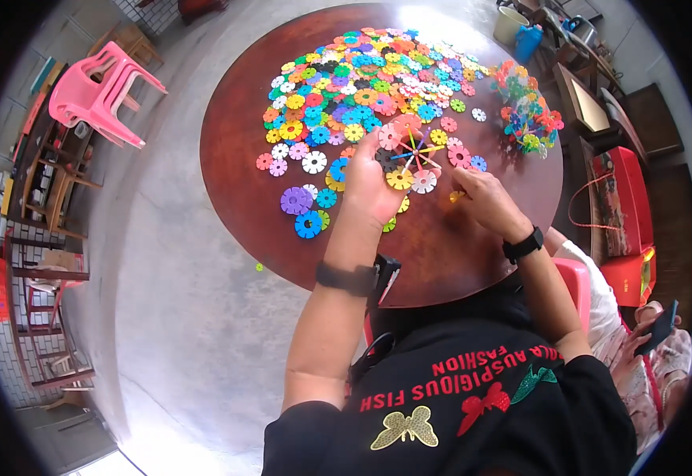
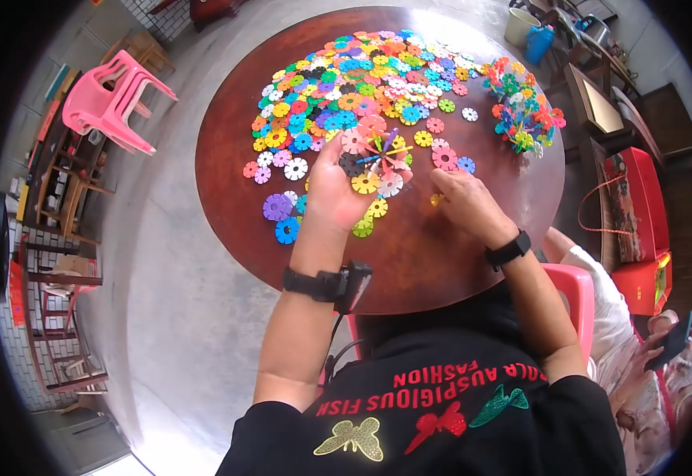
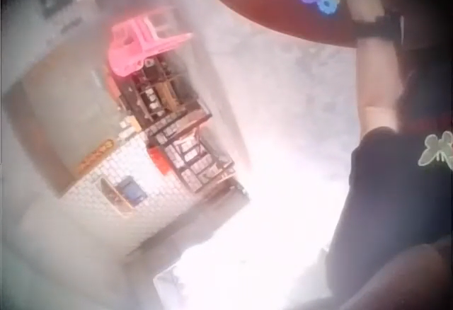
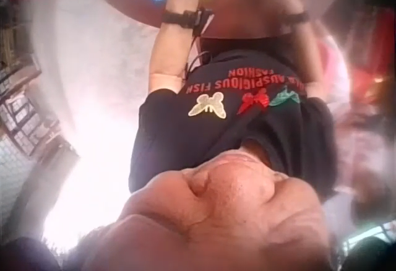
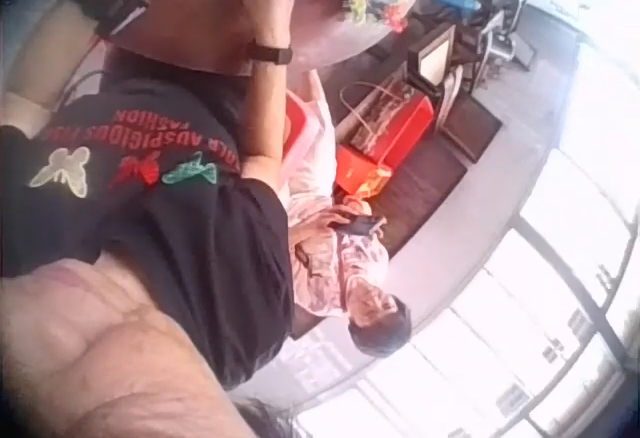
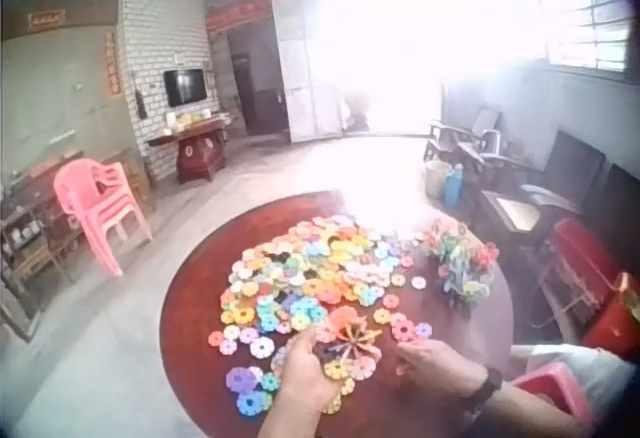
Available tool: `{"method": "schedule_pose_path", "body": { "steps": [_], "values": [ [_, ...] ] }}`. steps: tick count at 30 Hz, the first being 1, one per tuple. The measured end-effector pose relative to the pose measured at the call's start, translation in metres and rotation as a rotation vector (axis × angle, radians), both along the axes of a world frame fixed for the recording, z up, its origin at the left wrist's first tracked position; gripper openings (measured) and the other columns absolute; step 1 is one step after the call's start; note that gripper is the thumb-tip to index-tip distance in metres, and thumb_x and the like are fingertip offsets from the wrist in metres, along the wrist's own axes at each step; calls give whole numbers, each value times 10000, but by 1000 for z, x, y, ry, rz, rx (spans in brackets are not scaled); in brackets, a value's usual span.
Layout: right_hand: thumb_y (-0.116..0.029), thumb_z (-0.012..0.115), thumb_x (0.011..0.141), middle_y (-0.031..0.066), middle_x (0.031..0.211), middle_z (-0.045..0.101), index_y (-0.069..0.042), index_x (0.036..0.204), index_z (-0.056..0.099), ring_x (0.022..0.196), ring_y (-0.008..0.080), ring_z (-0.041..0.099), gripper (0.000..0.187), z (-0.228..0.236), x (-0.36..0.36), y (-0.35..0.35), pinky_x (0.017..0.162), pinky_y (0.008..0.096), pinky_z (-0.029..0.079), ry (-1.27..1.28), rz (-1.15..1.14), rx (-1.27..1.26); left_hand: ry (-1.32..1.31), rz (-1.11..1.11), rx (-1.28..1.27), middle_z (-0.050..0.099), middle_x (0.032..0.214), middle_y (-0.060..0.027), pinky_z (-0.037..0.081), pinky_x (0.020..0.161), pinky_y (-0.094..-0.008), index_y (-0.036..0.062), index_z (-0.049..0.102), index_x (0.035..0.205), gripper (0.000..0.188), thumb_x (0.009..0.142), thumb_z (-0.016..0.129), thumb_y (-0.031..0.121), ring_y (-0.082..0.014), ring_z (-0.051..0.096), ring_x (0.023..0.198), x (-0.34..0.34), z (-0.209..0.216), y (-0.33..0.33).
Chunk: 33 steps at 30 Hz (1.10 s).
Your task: Assembling snowflake-shaped interlocking building toys into a sphere.
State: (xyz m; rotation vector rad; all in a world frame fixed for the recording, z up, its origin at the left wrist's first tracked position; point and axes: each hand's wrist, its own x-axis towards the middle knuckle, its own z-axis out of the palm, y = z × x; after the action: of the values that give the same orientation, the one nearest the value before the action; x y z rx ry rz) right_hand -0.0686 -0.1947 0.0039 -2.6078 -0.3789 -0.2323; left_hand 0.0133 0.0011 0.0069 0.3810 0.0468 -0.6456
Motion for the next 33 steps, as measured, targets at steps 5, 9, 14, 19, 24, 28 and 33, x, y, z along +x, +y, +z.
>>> {"method": "schedule_pose_path", "body": {
  "steps": [5, 9, 14, 19, 24, 28, 33],
  "values": [
    [46, 563, 745, 74, 682, 481, 10, 836, 566, 609, 129, 464, 98, 52, 2, -7, 557, 271, 398, -1, -140, 492, -82, -69, -26, 617, 1027, -164, 527, 765, -469, -15, 523, 1168, 485, 939, 410, 397, -330, 630, 884, -9, 10, -2],
    [0, 598, 759, 81, 717, 543, 2, 847, 574, 606, 157, 535, 91, 83, 2, 10, 555, 293, 418, -135, -130, 464, -59, -85, 10, 631, 950, -183, 537, 723, -415, -20, 539, 1131, 523, 918, 453, 451, -325, 645, 834, -18, 20, -5],
    [-63, 622, 771, 163, 723, 588, 13, 889, 565, 647, 304, 590, 152, 82, 5, 15, 585, 348, 456, -224, -123, 280, -137, -128, 178, 649, 954, -182, 547, 664, -388, -28, 548, 1122, 396, 933, 472, 311, -310, 658, 817, -22, 21, -9],
    [-56, 612, 760, 174, 702, 568, 15, 861, 559, 638, 326, 579, 134, 77, 6, 13, 572, 376, 444, -209, -92, 262, -113, -120, 265, 644, 980, -184, 546, 680, -398, -17, 548, 1123, 357, 920, 486, 269, -317, 657, 844, -26, 21, -13],
    [-12, 627, 743, 118, 662, 563, 6, 865, 574, 571, 220, 566, 134, 73, 5, 6, 539, 313, 427, -221, -48, 158, -199, -143, 360, 635, 1015, -185, 552, 733, -437, -15, 534, 1130, 328, 918, 486, 230, -336, 649, 897, -24, 19, -10],
    [10, 615, 736, 114, 641, 544, 12, 837, 551, 555, 193, 563, 120, 80, 2, 6, 516, 303, 416, -136, -28, 167, -253, -213, 351, 635, 1020, -181, 555, 730, -435, -34, 528, 1133, 353, 922, 475, 244, -313, 649, 913, -23, 20, -8],
    [-30, 605, 739, 179, 622, 523, 14, 784, 517, 559, 320, 550, 108, 82, -4, 15, 508, 366, 410, -66, -108, 337, -233, -241, 279, 636, 1016, -179, 557, 725, -428, -38, 526, 1144, 374, 925, 469, 261, -298, 651, 915, -25, 22, -7]
  ]
}}
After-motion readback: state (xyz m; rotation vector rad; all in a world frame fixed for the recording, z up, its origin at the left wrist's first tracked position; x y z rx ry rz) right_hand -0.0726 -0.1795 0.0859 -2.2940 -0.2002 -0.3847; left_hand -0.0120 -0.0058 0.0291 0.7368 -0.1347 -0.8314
